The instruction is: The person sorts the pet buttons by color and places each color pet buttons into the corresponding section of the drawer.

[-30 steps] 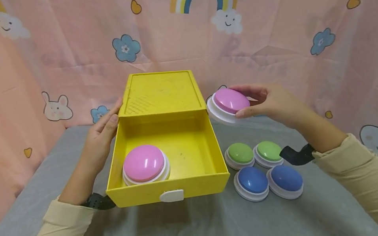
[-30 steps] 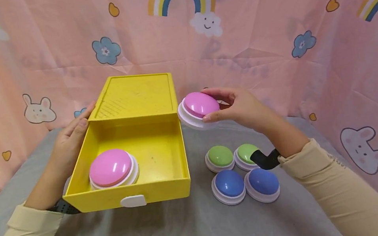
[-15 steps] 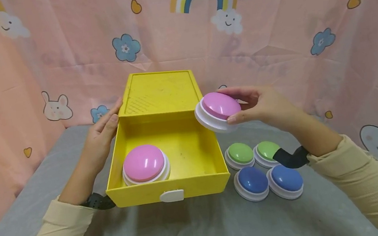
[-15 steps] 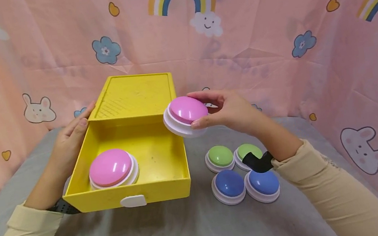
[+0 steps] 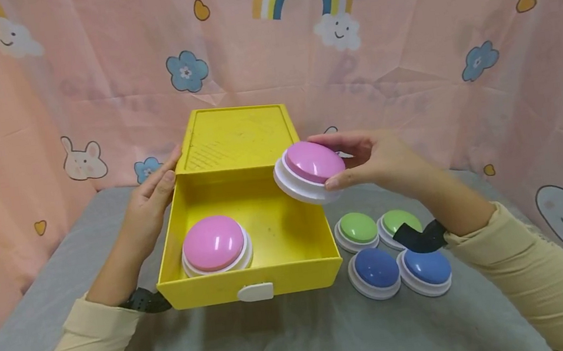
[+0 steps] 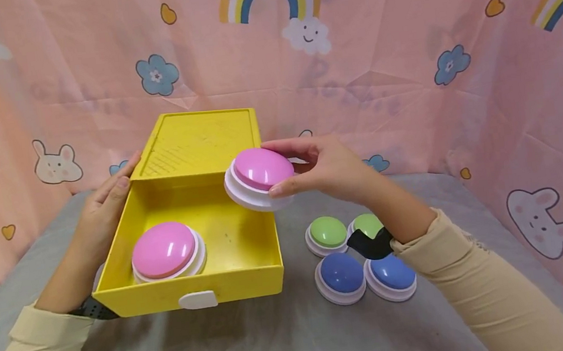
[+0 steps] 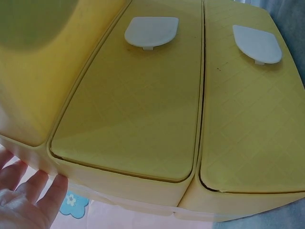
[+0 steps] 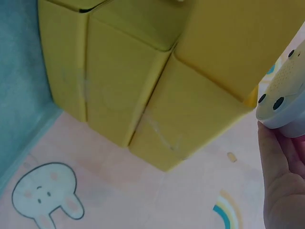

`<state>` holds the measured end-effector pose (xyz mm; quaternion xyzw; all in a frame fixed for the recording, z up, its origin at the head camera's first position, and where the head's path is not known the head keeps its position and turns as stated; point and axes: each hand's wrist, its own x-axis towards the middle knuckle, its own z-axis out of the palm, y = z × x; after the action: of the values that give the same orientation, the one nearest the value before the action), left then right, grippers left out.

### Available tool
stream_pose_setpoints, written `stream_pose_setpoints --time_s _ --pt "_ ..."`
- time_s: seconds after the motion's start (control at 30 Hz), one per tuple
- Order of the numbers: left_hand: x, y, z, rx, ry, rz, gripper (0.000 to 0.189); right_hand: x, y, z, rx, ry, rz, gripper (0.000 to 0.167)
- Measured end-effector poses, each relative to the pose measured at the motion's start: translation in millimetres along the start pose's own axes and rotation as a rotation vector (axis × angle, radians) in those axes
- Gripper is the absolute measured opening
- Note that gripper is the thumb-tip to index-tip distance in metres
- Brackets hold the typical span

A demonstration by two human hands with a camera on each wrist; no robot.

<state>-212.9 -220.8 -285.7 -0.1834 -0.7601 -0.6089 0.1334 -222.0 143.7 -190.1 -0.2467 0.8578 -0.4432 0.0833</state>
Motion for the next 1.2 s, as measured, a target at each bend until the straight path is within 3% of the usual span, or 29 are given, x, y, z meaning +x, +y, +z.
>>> stream_pose_setpoints --time_s 0.63,1.0,1.2 --pt "-0.2 0.8 0.3 0.003 0.003 -0.009 0.05 10.0 -2 23 0.046 -0.061 -0.144 0.071" --pt "-0.8 1.2 0.6 0.02 0.0 -0.016 0.051 16.8 -4 37 -0.029 -0.08 -0.14 0.069" --pt "-0.2 0.9 0.2 0.013 0.0 -0.01 0.051 17.9 -8 44 -0.165 -0.052 -0.175 0.071"
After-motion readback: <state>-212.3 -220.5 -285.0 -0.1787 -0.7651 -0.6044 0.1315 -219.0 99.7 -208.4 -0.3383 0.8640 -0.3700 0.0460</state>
